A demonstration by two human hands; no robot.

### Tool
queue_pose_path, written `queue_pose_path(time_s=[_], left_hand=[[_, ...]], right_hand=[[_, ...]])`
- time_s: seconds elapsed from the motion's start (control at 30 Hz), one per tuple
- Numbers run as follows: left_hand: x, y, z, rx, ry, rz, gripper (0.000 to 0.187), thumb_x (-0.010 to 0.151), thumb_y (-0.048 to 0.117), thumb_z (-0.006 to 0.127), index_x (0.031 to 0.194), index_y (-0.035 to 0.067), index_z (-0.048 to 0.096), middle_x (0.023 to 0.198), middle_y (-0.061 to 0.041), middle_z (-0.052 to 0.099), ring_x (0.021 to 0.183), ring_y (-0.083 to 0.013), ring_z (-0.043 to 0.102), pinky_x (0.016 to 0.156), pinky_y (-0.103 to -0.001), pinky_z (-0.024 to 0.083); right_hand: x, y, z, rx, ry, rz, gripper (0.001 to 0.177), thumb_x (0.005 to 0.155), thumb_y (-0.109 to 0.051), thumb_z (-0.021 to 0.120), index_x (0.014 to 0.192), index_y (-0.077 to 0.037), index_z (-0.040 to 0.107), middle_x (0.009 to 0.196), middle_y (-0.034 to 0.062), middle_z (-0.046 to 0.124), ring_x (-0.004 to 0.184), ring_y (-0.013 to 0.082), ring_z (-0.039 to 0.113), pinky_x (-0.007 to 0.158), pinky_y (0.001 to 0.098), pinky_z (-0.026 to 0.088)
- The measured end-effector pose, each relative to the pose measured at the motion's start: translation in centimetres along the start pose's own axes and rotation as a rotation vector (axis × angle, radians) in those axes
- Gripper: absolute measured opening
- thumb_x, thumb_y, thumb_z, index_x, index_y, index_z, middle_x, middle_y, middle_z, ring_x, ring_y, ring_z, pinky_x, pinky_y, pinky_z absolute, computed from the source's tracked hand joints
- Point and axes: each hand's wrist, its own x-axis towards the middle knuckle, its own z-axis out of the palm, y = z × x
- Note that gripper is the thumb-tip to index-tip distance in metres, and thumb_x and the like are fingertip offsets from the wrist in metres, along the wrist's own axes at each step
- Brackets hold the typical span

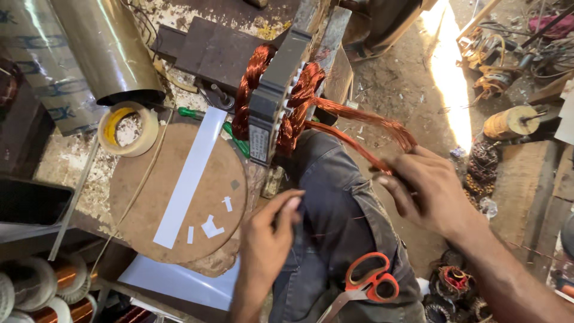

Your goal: The person winds copper wire around a motor stator core, inserting small white insulating strips between layers. They use scissors to cut the strips and a screwdriver to adjust the wire placement.

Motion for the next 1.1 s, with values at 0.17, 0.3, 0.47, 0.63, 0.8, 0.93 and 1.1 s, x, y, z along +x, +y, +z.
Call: queue_pose_path(time_s=[0.17, 0.3, 0.47, 0.63, 0.8, 0.93, 1.1], left_hand=[[-1.6, -0.7, -2.6, 0.277, -0.195, -0.022, 0.025, 0.093, 0.019, 0.066, 0.114, 0.016, 0.079, 0.070, -0.009, 0.074, 0.063, -0.0216, 0.071, 0.062, -0.036, 0.055], [-1.1, 0.7, -6.9, 0.526, -0.183, -0.169, 0.032, 0.091, 0.030, 0.068, 0.120, 0.019, 0.077, 0.091, -0.010, 0.080, 0.072, -0.0209, 0.077, 0.069, -0.036, 0.059], [0.4, 4.2, -13.6, 0.545, 0.097, 0.131, 0.030, 0.093, 0.017, 0.069, 0.122, 0.013, 0.074, 0.107, -0.011, 0.079, 0.082, -0.0188, 0.076, 0.066, -0.032, 0.059], [5.7, 7.5, -13.5, 0.459, 0.113, 0.380, 0.021, 0.098, 0.013, 0.074, 0.120, 0.012, 0.077, 0.104, -0.009, 0.079, 0.083, -0.0169, 0.076, 0.071, -0.031, 0.060], [11.7, 8.1, -12.3, 0.324, -0.043, 0.782, 0.024, 0.098, -0.006, 0.068, 0.117, 0.007, 0.075, 0.117, -0.011, 0.074, 0.105, -0.0192, 0.074, 0.087, -0.030, 0.063], [14.3, 9.4, -11.6, 0.071, -0.367, 0.764, 0.029, 0.090, -0.017, 0.062, 0.105, 0.004, 0.074, 0.120, -0.012, 0.066, 0.102, -0.0196, 0.070, 0.086, -0.030, 0.062], [15.3, 10.3, -10.5, 0.301, -0.437, 0.930, 0.018, 0.077, -0.010, 0.071, 0.093, -0.002, 0.074, 0.112, -0.015, 0.063, 0.103, -0.0254, 0.065, 0.088, -0.038, 0.057]], right_hand=[[-2.7, -2.0, 1.1, 0.483, 0.232, -0.021, 0.008, 0.098, -0.016, 0.062, 0.100, -0.013, 0.068, 0.078, -0.0050, 0.068, 0.071, 0.0138, 0.069, 0.085, 0.0413, 0.058], [-1.7, -4.2, 3.9, 2.233, 0.470, 0.534, 0.023, 0.112, -0.021, 0.068, 0.118, 0.001, 0.064, 0.065, 0.0003, 0.059, 0.058, 0.0171, 0.057, 0.082, 0.0367, 0.052], [1.5, -5.7, 0.0, 2.186, 0.446, 0.336, 0.058, 0.096, -0.002, 0.069, 0.148, 0.008, 0.047, 0.076, 0.0003, 0.058, 0.064, 0.0092, 0.053, 0.070, 0.0261, 0.051], [7.5, -7.5, 1.1, 1.256, 0.392, 0.123, 0.053, 0.107, 0.007, 0.059, 0.157, 0.003, 0.040, 0.096, 0.0022, 0.070, 0.068, 0.0072, 0.065, 0.055, 0.0224, 0.052], [8.0, -9.7, 4.0, -0.040, 0.335, -0.009, 0.058, 0.095, 0.009, 0.059, 0.151, 0.002, 0.046, 0.133, 0.0224, 0.064, 0.098, 0.0328, 0.072, 0.079, 0.0403, 0.060], [8.5, -10.1, 3.0, -0.219, 0.120, 0.022, 0.052, 0.074, 0.003, 0.064, 0.125, 0.000, 0.062, 0.132, 0.0234, 0.058, 0.096, 0.0403, 0.068, 0.074, 0.0456, 0.057], [11.3, -9.6, 2.8, -0.395, -0.303, 0.177, 0.014, 0.084, -0.016, 0.070, 0.088, -0.003, 0.067, 0.120, 0.0226, 0.054, 0.090, 0.0295, 0.069, 0.068, 0.0426, 0.057]])
